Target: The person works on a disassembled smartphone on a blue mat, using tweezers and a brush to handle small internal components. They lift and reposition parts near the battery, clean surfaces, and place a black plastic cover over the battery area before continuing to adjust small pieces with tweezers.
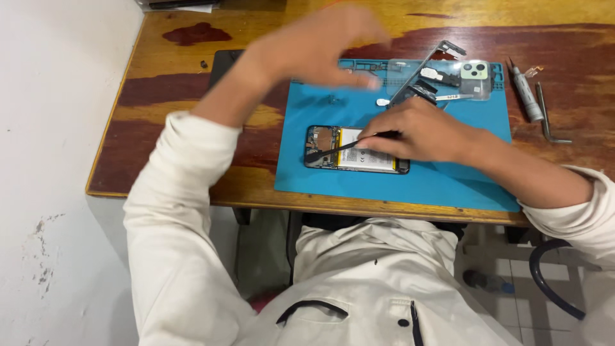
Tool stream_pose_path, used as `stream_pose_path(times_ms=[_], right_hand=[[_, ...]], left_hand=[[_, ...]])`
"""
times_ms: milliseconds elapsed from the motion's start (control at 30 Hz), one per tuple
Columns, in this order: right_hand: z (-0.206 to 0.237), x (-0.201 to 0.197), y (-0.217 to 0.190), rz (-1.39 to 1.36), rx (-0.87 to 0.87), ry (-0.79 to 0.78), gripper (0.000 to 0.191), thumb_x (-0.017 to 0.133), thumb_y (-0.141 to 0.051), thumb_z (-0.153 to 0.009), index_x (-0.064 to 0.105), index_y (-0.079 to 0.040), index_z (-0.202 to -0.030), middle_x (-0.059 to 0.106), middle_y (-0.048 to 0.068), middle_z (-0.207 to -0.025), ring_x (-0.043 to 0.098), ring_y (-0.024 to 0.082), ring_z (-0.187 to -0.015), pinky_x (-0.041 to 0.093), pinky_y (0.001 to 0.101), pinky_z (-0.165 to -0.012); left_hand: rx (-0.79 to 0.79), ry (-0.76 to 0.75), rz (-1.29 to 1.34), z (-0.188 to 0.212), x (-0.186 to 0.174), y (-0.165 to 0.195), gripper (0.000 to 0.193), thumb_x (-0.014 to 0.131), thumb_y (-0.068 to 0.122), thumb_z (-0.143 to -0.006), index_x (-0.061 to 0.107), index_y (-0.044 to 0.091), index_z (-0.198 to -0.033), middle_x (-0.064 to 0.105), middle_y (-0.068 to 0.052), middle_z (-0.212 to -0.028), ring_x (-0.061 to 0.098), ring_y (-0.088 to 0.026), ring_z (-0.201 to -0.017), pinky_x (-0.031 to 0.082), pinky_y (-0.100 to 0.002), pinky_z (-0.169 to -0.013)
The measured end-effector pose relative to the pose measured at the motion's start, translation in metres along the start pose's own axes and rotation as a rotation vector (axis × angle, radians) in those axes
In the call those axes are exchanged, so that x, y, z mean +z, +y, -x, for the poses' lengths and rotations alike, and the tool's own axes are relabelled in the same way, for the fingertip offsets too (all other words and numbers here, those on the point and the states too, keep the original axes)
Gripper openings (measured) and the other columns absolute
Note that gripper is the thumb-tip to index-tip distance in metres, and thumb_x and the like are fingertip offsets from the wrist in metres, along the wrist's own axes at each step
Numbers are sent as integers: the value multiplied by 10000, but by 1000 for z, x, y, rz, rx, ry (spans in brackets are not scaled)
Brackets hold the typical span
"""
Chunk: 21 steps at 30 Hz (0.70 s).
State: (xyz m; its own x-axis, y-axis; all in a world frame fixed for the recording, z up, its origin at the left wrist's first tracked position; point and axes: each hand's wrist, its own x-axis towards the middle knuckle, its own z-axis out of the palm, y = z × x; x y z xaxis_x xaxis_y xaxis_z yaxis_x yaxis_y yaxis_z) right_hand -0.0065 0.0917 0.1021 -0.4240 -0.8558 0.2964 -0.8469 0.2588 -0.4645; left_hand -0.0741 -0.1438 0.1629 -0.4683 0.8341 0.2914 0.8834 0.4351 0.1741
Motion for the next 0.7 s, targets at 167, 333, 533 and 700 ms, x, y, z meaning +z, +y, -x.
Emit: stream_pose_path(times_ms=[167,333,533,700], right_hand=[[1,5,-2,36,-58,-6,216,742,-238,-924,786,-33,-979,771,146,-868,722,329,-706,581,407,-640],[3,7,3,50,17,60,202,734,-239,-949,782,-44,-969,765,136,-855,726,312,-697,577,409,-649],[5,3,11,27,16,6,188,748,-236,-935,792,-60,-988,767,130,-835,718,285,-645,570,390,-596],[7,4,15,120,71,69,207,754,-248,-941,799,-59,-1011,753,150,-811,707,285,-648,563,386,-607]], left_hand=[[-75,-124,-45,29,50,-10,950,797,688,-825,505,103,-1514,395,-241,-1586,304,-433,-1506,303,-583,-1171],[-145,-130,-127,37,59,-16,1132,794,771,-747,390,147,-1600,258,-242,-1656,143,-422,-1551,193,-589,-1236],[-256,-182,-132,39,51,-16,1284,765,880,-632,354,159,-1612,169,-282,-1666,76,-446,-1551,149,-578,-1247],[-282,-211,-138,38,49,-16,1333,712,929,-604,323,174,-1632,148,-268,-1681,46,-444,-1560,117,-586,-1253]])
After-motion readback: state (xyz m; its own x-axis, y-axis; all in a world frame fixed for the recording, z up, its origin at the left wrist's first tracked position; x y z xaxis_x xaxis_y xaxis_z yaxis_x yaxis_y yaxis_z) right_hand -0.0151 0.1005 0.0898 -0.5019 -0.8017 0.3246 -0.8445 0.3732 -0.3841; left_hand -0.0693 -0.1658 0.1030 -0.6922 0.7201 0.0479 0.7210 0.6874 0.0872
